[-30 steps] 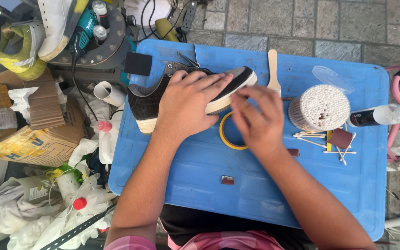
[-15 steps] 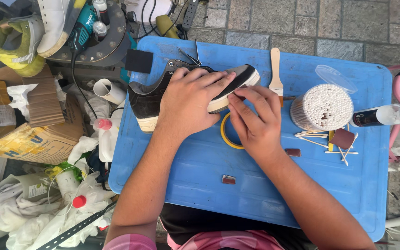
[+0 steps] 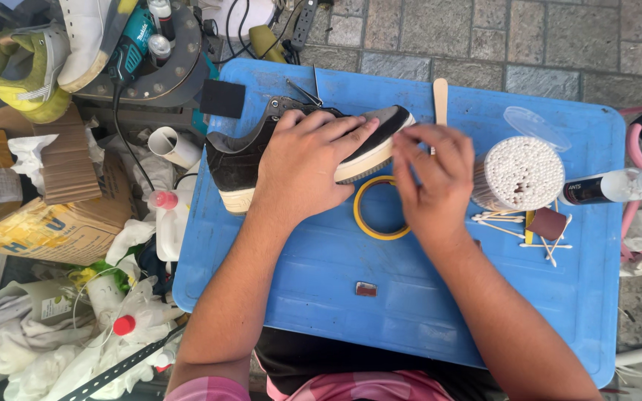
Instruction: The person sands the white midsole of a black and white sneaker using a small sanding block. They rotate the shoe to access different areas along the sole and then place the shoe on the blue work surface.
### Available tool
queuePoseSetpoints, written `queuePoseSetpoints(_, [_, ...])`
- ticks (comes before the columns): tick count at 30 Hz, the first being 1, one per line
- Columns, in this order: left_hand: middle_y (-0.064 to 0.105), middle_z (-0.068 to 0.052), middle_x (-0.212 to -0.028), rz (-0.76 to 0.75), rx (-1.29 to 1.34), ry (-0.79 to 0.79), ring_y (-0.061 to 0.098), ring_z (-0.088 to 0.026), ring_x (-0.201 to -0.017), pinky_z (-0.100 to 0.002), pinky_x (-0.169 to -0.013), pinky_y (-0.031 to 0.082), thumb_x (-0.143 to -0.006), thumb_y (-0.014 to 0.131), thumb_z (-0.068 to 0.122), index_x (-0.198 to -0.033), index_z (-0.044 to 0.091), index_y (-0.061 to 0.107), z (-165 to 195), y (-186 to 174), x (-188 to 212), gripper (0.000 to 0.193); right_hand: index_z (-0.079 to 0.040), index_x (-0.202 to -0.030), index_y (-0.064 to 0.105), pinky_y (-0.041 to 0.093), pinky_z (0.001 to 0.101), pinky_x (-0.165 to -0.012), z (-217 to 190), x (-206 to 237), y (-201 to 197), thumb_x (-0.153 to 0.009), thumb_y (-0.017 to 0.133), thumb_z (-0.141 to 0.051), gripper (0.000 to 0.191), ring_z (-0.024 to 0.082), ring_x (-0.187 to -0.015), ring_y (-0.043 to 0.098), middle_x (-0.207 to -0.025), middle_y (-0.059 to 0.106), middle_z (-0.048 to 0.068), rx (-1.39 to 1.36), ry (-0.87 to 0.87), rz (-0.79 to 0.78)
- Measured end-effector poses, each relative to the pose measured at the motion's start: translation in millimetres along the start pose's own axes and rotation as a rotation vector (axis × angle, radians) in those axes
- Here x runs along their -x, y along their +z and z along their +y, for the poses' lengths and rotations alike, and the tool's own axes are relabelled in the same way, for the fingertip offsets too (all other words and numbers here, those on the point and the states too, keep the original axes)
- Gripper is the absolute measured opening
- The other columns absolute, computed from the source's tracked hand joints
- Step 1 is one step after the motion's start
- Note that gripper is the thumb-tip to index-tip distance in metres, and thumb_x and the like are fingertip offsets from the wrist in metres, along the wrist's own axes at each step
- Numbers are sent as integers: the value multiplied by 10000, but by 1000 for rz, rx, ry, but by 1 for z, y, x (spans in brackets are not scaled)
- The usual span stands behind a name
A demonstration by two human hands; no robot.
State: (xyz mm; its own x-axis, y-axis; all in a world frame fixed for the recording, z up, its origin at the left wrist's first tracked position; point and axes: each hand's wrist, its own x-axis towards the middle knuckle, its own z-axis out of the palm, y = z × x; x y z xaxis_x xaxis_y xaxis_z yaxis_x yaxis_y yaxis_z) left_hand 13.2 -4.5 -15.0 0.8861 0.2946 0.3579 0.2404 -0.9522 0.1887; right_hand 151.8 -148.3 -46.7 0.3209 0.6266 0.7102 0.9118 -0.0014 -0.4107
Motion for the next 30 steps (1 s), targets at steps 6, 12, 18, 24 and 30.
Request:
queuePoseSetpoints(6, [688,-8,-1306,1,-19,12,619,-225,-1086,-418,-934,420,-552,869,308,-1418,165,631,-2,-1,1,909,-25,-1123,767,515,425,-966,1,0,0,-928,814,18,205,280,-1140,620,-1193,681,77,-15,-57,-19])
queuePoseSetpoints(12, [685,12,-1336,9,10,4,623,-201,-1100,-399,-940,419,-632,857,254,-1425,195,632,0,0,1,827,-17,-1131,761,529,415,-959,-6,3,3,-893,824,-13,246,301,-1143,602,-1199,673,90,-97,-156,-22])
queuePoseSetpoints(18, [689,8,-1314,-9,25,-6,623,-209,-1095,-409,-947,419,-589,857,272,-1414,185,632,-1,-1,0,860,-13,-1180,762,528,416,-994,-2,3,2,-942,815,30,248,292,-1189,599,-1235,668,78,17,-22,-2])
queuePoseSetpoints(24, [683,-8,-1325,1,-4,17,621,-220,-1099,-418,-948,419,-574,865,296,-1415,165,627,-3,-1,1,884,-13,-1097,741,521,437,-958,-7,3,2,-914,827,-2,202,295,-1164,613,-1219,671,94,-54,-154,-13])
queuePoseSetpoints(30, [685,8,-1325,-2,10,3,621,-206,-1103,-411,-952,421,-595,860,278,-1417,186,628,-1,0,0,859,-19,-1103,752,522,421,-967,0,4,3,-907,814,8,208,298,-1134,615,-1211,672,80,-22,-80,19])
